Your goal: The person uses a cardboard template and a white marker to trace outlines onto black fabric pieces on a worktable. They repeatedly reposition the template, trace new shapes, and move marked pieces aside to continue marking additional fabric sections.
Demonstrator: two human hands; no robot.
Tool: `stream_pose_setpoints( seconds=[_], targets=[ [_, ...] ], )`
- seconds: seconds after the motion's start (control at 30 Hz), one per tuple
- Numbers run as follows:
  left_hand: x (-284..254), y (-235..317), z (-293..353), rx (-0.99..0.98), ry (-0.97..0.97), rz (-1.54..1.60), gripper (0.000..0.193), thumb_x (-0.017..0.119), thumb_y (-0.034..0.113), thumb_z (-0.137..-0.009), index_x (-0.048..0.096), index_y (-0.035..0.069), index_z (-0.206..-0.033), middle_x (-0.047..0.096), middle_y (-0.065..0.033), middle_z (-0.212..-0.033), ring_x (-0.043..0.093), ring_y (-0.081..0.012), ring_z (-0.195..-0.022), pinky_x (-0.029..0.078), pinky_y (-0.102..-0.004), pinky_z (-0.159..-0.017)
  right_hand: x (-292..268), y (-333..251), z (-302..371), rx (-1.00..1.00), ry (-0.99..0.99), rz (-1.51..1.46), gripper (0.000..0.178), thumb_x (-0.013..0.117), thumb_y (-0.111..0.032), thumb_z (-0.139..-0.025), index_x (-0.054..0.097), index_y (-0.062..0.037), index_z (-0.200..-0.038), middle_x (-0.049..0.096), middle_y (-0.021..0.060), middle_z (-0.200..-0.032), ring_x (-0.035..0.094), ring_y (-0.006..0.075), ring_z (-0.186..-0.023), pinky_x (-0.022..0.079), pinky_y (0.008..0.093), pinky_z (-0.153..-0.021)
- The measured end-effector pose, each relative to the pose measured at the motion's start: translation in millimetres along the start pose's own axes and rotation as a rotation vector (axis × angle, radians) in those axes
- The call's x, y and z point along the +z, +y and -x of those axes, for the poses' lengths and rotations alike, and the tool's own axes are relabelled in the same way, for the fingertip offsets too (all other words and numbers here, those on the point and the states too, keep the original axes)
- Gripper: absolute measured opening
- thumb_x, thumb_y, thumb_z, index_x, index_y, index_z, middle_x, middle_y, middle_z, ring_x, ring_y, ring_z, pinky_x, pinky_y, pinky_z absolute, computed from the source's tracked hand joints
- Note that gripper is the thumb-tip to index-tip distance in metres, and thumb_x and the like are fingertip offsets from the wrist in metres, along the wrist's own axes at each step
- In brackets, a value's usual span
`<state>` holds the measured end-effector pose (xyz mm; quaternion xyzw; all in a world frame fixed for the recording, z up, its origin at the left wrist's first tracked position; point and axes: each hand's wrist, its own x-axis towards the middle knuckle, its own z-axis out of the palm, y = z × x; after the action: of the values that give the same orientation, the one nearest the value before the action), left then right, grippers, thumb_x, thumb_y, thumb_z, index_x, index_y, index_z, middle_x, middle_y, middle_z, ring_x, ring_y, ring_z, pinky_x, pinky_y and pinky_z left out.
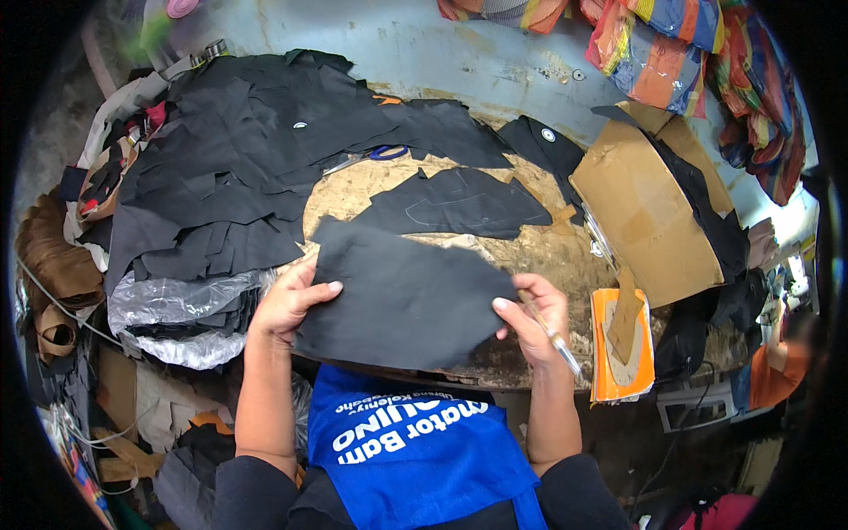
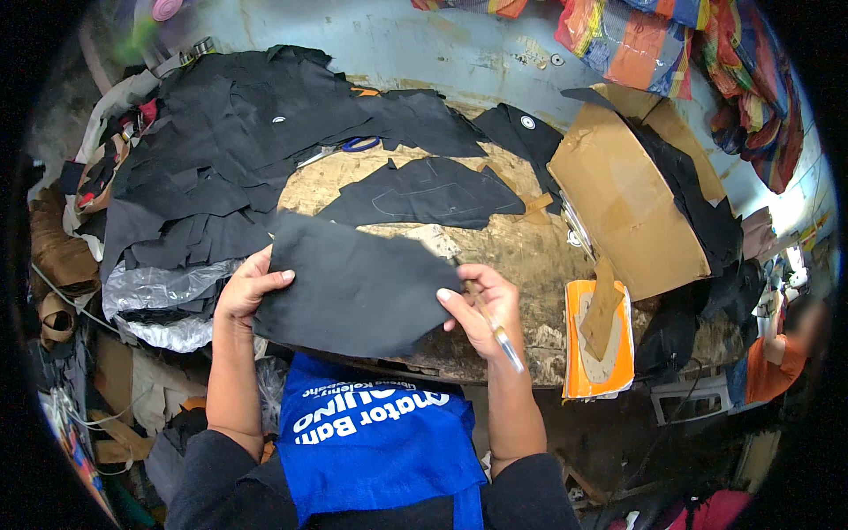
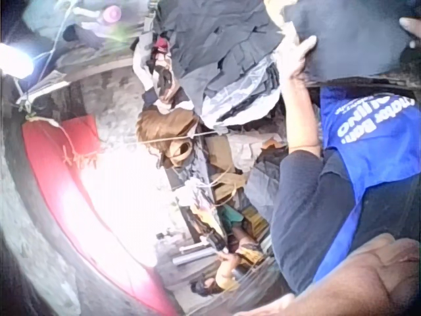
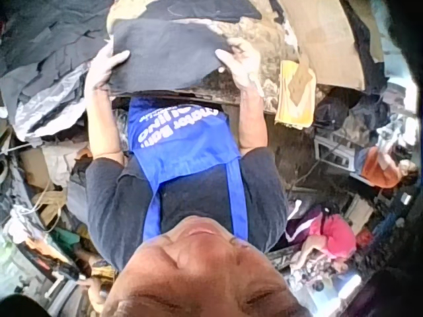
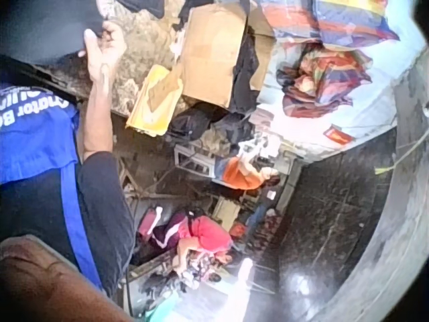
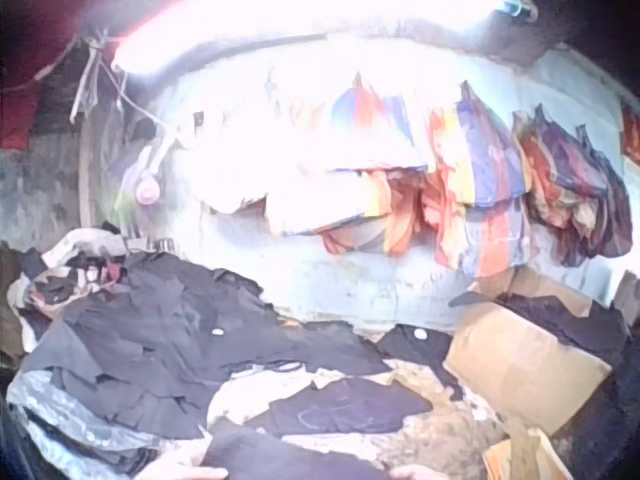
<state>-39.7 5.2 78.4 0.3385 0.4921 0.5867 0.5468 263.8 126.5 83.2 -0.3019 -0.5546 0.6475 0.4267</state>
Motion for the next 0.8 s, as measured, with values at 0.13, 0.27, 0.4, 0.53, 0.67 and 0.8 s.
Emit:
stream_pose_setpoints(
  seconds=[0.13,0.27,0.4,0.53,0.67,0.8],
  targets=[
    [-30.6,-21.0,10.7,-0.09,0.119,-0.363,0.056,0.056,-0.008,-0.078,0.041,-0.008,-0.132,0.054,-0.0118,-0.126,0.052,-0.0166,-0.113,0.039,-0.028,-0.098,-11.2,43.0,-33.8,-0.076,0.123,0.68,0.026,0.073,-0.012,-0.076,0.063,0.0007,-0.097,0.065,0.0087,-0.076,0.061,0.0183,-0.065,0.049,0.03,-0.06],
    [-46.1,-30.7,25.6,-0.185,0.088,-0.301,0.053,0.053,-0.013,-0.077,0.044,-0.008,-0.129,0.056,-0.0109,-0.124,0.054,-0.0149,-0.109,0.041,-0.0262,-0.095,-11.5,66.6,-54.0,-0.216,0.188,1.106,0.054,0.083,-0.027,-0.062,0.064,-0.0021,-0.106,0.066,0.0171,-0.089,0.057,0.0324,-0.088,0.047,0.0402,-0.077],
    [-47.8,-32.0,30.4,-0.19,0.122,-0.296,0.051,0.051,-0.013,-0.076,0.049,-0.005,-0.126,0.059,-0.0093,-0.117,0.057,-0.0141,-0.102,0.045,-0.0253,-0.089,-4.4,69.2,-66.0,-0.289,0.131,1.216,0.064,0.087,-0.028,-0.053,0.064,-0.0039,-0.108,0.066,0.0143,-0.096,0.055,0.0307,-0.095,0.045,0.0393,-0.087],
    [-42.5,-35.2,19.5,-0.133,0.099,-0.32,0.049,0.051,-0.013,-0.076,0.051,-0.004,-0.124,0.06,-0.0088,-0.116,0.057,-0.0143,-0.101,0.045,-0.0261,-0.089,-8.4,72.0,-82.9,-0.228,0.103,1.173,0.049,0.087,-0.014,-0.052,0.059,-0.002,-0.091,0.063,0.007,-0.082,0.057,0.0239,-0.081,0.048,0.0363,-0.075],
    [-35.1,-45.0,2.8,-0.121,0.02,-0.332,0.052,0.053,-0.012,-0.076,0.047,-0.006,-0.127,0.059,-0.0097,-0.119,0.055,-0.0146,-0.106,0.042,-0.0271,-0.093,-24.1,74.3,-96.4,0.145,0.199,0.447,0.027,0.072,0.004,-0.065,0.053,-0.0087,-0.081,0.053,0.0009,-0.075,0.053,0.012,-0.067,0.048,0.028,-0.057],
    [-25.7,-55.8,-21.1,-0.111,-0.029,-0.366,0.05,0.055,-0.01,-0.078,0.046,-0.009,-0.127,0.056,-0.0124,-0.123,0.052,-0.0158,-0.111,0.039,-0.0271,-0.096,-54.7,50.5,-72.2,-0.056,0.349,-0.134,0.032,0.068,0.011,-0.068,0.052,-0.0096,-0.087,0.054,0.0016,-0.079,0.056,0.0117,-0.069,0.051,0.0263,-0.057]
  ],
)
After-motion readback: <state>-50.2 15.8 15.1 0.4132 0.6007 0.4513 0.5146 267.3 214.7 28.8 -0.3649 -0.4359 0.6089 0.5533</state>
